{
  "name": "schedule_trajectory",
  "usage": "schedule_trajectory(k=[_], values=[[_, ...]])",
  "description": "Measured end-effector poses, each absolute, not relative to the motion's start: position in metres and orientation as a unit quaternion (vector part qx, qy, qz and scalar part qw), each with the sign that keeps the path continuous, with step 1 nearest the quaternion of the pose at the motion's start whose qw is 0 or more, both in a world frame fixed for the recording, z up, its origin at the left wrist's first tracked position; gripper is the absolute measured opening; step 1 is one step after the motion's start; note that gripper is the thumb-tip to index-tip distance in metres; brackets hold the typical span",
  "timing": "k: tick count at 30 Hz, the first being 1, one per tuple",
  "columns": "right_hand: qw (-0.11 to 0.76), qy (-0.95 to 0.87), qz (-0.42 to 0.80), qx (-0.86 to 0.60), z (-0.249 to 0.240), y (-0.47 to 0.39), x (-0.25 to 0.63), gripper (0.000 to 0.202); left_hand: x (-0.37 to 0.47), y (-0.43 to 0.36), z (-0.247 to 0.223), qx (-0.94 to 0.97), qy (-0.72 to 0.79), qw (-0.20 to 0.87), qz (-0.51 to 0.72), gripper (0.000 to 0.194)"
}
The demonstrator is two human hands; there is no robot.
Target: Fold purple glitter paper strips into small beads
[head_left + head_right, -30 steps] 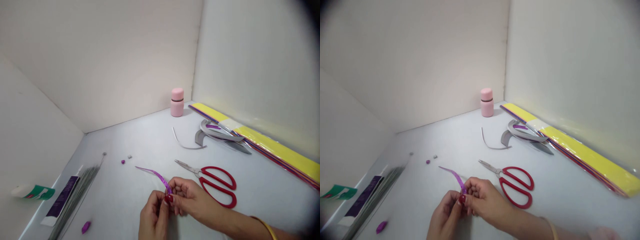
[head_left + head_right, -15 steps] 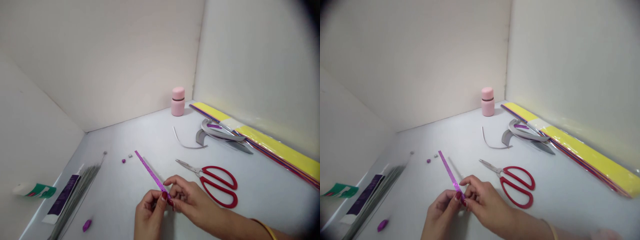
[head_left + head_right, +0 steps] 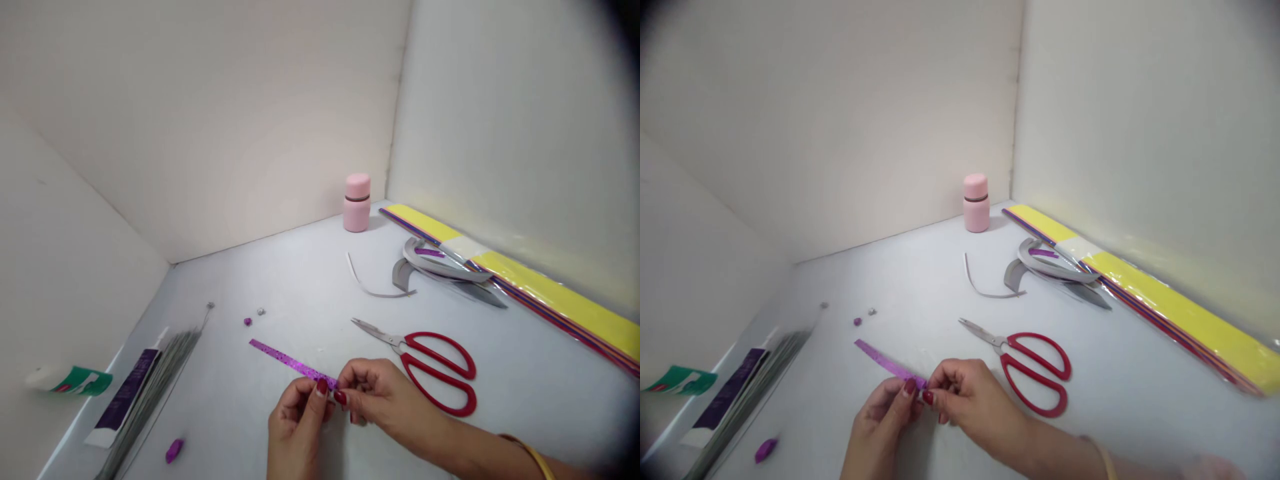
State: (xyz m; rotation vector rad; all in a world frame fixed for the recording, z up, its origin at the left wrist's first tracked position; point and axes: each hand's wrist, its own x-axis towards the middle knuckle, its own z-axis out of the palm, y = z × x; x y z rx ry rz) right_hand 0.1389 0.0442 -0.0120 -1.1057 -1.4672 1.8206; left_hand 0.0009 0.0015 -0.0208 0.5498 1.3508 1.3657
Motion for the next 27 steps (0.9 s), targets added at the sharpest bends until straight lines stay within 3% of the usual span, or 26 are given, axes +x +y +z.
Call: schedule_trajectory(k=[11, 17, 27], values=[[0.265, -0.486, 0.741, -0.38, -0.009, 0.043, 0.135, 0.011, 0.003, 0.003, -0.025, 0.237, 0.532, 0.582, 0.567, 0.027], [0.261, -0.467, 0.741, -0.406, -0.01, 0.042, 0.133, 0.016, 0.001, 0.001, -0.023, 0.376, 0.573, 0.488, 0.54, 0.023], [0.282, -0.449, 0.746, -0.403, -0.007, 0.039, 0.128, 0.012, 0.006, 0.0, -0.023, 0.258, 0.598, 0.503, 0.568, 0.031]])
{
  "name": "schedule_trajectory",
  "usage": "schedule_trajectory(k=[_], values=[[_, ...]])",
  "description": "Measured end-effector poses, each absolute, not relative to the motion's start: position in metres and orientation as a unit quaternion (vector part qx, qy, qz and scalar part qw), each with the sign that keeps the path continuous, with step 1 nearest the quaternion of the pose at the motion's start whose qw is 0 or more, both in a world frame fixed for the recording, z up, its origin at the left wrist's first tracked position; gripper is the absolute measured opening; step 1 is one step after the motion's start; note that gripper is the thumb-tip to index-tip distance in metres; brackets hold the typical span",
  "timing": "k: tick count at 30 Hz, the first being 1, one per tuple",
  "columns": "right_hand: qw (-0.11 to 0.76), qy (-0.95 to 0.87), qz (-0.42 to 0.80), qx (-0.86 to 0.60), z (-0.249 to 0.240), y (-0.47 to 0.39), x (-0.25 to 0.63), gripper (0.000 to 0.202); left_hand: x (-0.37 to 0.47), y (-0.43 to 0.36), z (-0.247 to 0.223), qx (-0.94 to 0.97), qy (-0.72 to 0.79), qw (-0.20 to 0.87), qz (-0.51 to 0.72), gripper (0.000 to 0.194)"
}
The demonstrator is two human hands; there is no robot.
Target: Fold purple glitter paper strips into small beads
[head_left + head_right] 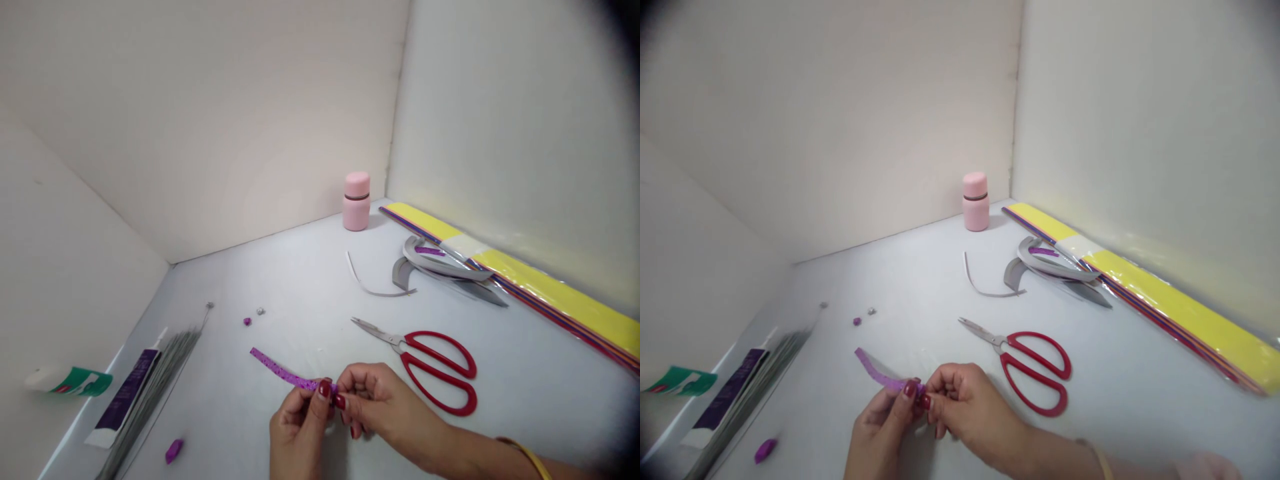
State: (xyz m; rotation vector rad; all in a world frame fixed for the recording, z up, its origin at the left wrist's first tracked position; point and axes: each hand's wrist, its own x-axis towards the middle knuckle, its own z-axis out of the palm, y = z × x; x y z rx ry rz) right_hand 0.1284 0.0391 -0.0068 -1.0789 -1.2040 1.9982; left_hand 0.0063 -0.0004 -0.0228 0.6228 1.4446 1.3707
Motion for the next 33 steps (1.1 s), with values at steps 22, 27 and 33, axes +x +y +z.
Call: schedule_trajectory(k=[22, 27, 33], values=[[0.277, -0.471, 0.732, -0.407, -0.011, 0.039, 0.131, 0.009, 0.007, 0.002, -0.024, 0.261, 0.564, 0.545, 0.563, 0.029], [0.273, -0.473, 0.733, -0.406, -0.01, 0.04, 0.13, 0.007, 0.005, 0.003, -0.022, 0.291, 0.566, 0.53, 0.561, 0.028], [0.262, -0.471, 0.737, -0.407, -0.008, 0.039, 0.13, 0.009, 0.003, 0.002, -0.019, 0.209, 0.545, 0.584, 0.564, 0.032]])
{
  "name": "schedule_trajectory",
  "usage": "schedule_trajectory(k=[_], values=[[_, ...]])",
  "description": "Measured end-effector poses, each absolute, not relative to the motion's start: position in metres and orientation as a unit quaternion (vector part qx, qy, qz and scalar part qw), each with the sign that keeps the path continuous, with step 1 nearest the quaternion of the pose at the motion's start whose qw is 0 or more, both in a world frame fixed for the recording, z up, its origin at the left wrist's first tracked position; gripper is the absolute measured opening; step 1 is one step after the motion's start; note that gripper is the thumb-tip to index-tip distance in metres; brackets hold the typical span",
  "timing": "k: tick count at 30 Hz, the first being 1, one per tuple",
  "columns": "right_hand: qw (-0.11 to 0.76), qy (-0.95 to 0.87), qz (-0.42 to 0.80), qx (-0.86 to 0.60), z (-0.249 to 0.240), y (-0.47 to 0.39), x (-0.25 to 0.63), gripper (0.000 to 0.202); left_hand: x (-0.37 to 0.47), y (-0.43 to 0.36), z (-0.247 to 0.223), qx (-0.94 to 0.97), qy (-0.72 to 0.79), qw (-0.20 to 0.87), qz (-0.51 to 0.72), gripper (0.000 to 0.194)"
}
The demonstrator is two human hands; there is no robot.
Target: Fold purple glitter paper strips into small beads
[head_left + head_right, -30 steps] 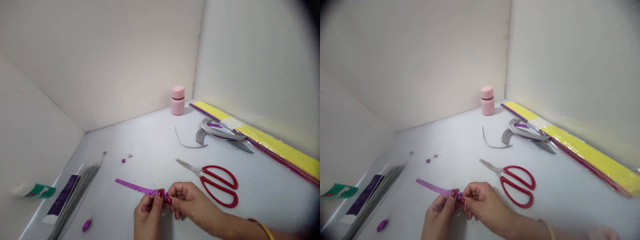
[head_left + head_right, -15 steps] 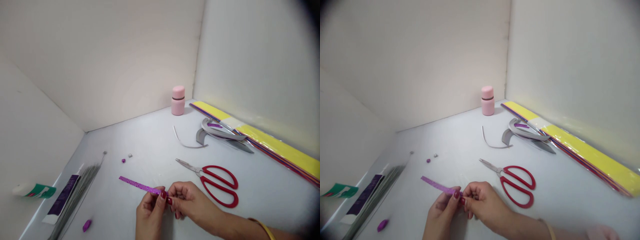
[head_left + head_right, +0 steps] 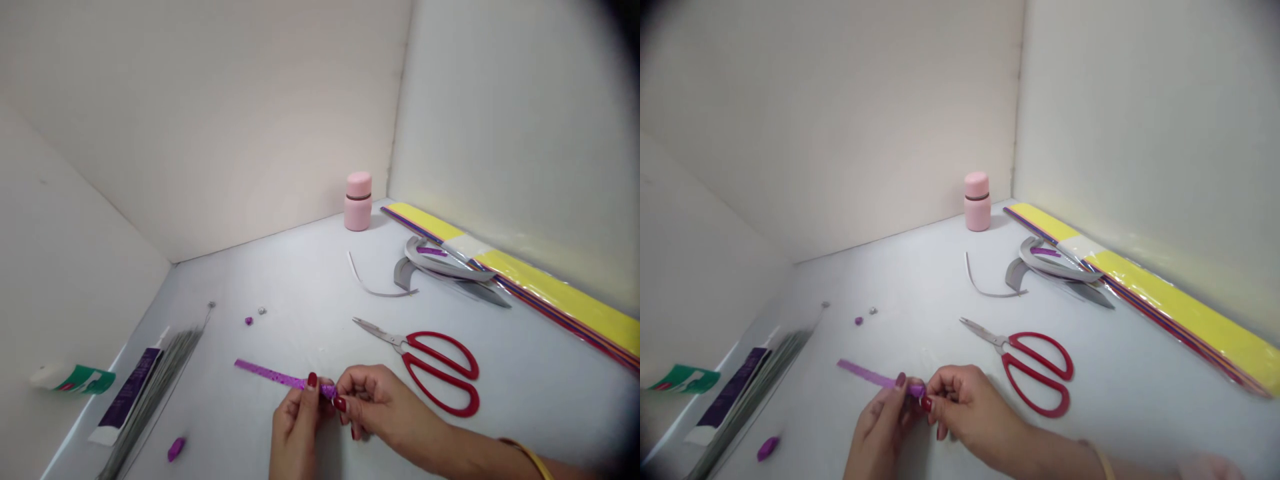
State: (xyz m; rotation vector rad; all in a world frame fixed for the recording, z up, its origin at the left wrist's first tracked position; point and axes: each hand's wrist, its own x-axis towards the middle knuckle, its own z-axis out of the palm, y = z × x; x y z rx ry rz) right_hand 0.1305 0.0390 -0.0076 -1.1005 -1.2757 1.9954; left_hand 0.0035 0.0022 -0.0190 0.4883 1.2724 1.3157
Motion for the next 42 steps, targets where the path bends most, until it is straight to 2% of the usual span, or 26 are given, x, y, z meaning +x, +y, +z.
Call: schedule_trajectory(k=[7, 14, 20, 28, 34, 37, 42], values=[[0.261, -0.477, 0.733, -0.408, -0.0061, 0.0396, 0.1313, 0.013, 0.0005, 0.0006, -0.022, 0.234, 0.602, 0.525, 0.554, 0.035], [0.264, -0.477, 0.74, -0.394, -0.0098, 0.0403, 0.1332, 0.012, 0.0008, 0.0003, -0.0251, 0.246, 0.577, 0.546, 0.556, 0.033], [0.266, -0.472, 0.745, -0.39, -0.0048, 0.042, 0.132, 0.013, 0.0013, 0.0002, -0.021, 0.288, 0.599, 0.515, 0.542, 0.036], [0.256, -0.484, 0.742, -0.388, -0.0042, 0.0403, 0.132, 0.022, -0.0013, -0.0014, -0.023, 0.377, 0.66, 0.424, 0.492, 0.039], [0.258, -0.48, 0.752, -0.37, -0.0105, 0.0379, 0.1321, 0.031, -0.0009, -0.0061, -0.0239, 0.452, 0.658, 0.344, 0.494, 0.029], [0.261, -0.489, 0.741, -0.379, -0.0082, 0.0382, 0.1326, 0.035, -0.001, -0.0057, -0.0205, 0.442, 0.649, 0.363, 0.502, 0.028], [0.281, -0.511, 0.717, -0.382, -0.0049, 0.0395, 0.1346, 0.032, -0.0021, -0.002, -0.0163, 0.378, 0.621, 0.467, 0.503, 0.034]])
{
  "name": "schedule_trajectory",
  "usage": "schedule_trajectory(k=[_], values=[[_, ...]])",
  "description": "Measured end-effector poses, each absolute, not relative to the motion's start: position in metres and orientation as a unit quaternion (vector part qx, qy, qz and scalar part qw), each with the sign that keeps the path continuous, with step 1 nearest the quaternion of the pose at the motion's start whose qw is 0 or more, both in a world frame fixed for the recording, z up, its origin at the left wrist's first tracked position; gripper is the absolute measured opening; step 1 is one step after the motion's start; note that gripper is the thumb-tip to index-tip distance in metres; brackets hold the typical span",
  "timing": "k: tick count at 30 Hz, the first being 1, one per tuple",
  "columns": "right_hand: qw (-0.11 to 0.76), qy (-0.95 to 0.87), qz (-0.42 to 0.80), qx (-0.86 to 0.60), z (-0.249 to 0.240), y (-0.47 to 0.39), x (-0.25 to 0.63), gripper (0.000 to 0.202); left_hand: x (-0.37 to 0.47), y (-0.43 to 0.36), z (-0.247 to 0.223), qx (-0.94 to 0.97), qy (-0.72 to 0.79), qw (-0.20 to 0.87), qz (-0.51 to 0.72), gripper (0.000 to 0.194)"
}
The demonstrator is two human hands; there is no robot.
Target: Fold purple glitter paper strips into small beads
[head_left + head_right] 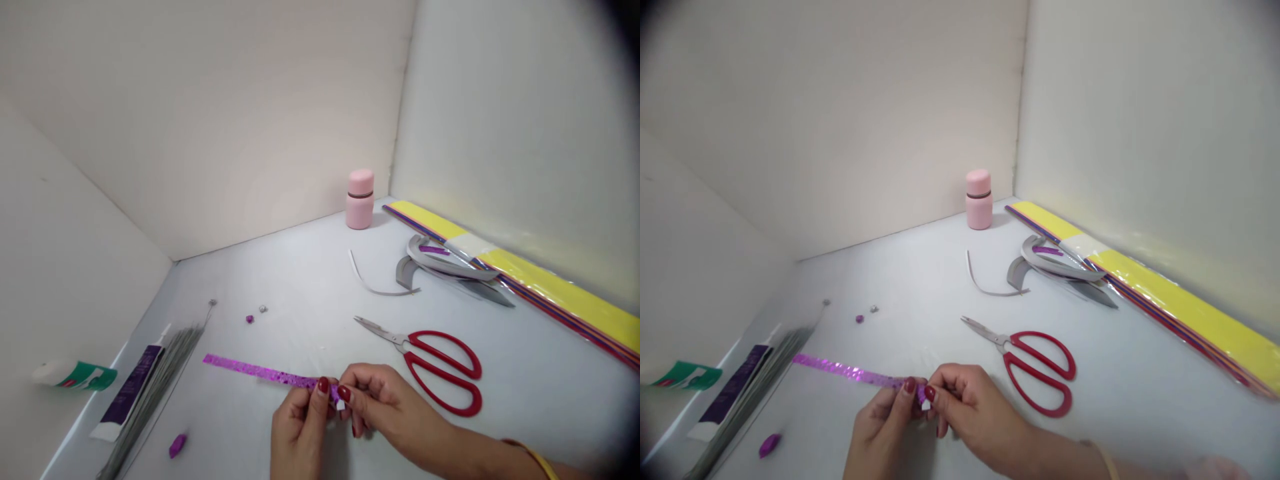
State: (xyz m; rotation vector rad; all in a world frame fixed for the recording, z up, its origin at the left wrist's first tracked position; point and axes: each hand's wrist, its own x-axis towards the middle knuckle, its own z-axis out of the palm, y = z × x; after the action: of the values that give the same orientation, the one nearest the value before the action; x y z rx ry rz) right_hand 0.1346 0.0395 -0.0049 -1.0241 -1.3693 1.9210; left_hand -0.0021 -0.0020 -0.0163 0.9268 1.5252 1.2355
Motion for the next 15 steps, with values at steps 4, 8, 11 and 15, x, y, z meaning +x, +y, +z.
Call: schedule_trajectory(k=[4, 8, 11, 15], values=[[0.292, -0.535, 0.691, -0.388, -0.0066, 0.0392, 0.1359, 0.029, -0.003, -0.0001, -0.0183, 0.386, 0.599, 0.485, 0.507, 0.031], [0.29, -0.538, 0.689, -0.39, -0.0068, 0.0376, 0.1353, 0.029, -0.0017, -0.0011, -0.0198, 0.393, 0.605, 0.474, 0.505, 0.031], [0.292, -0.535, 0.691, -0.387, -0.0058, 0.0371, 0.1345, 0.028, 0.0006, -0.0019, -0.0191, 0.382, 0.595, 0.478, 0.521, 0.031], [0.295, -0.539, 0.685, -0.391, -0.0057, 0.0379, 0.134, 0.028, 0.003, -0.001, -0.0183, 0.336, 0.569, 0.524, 0.538, 0.029]])
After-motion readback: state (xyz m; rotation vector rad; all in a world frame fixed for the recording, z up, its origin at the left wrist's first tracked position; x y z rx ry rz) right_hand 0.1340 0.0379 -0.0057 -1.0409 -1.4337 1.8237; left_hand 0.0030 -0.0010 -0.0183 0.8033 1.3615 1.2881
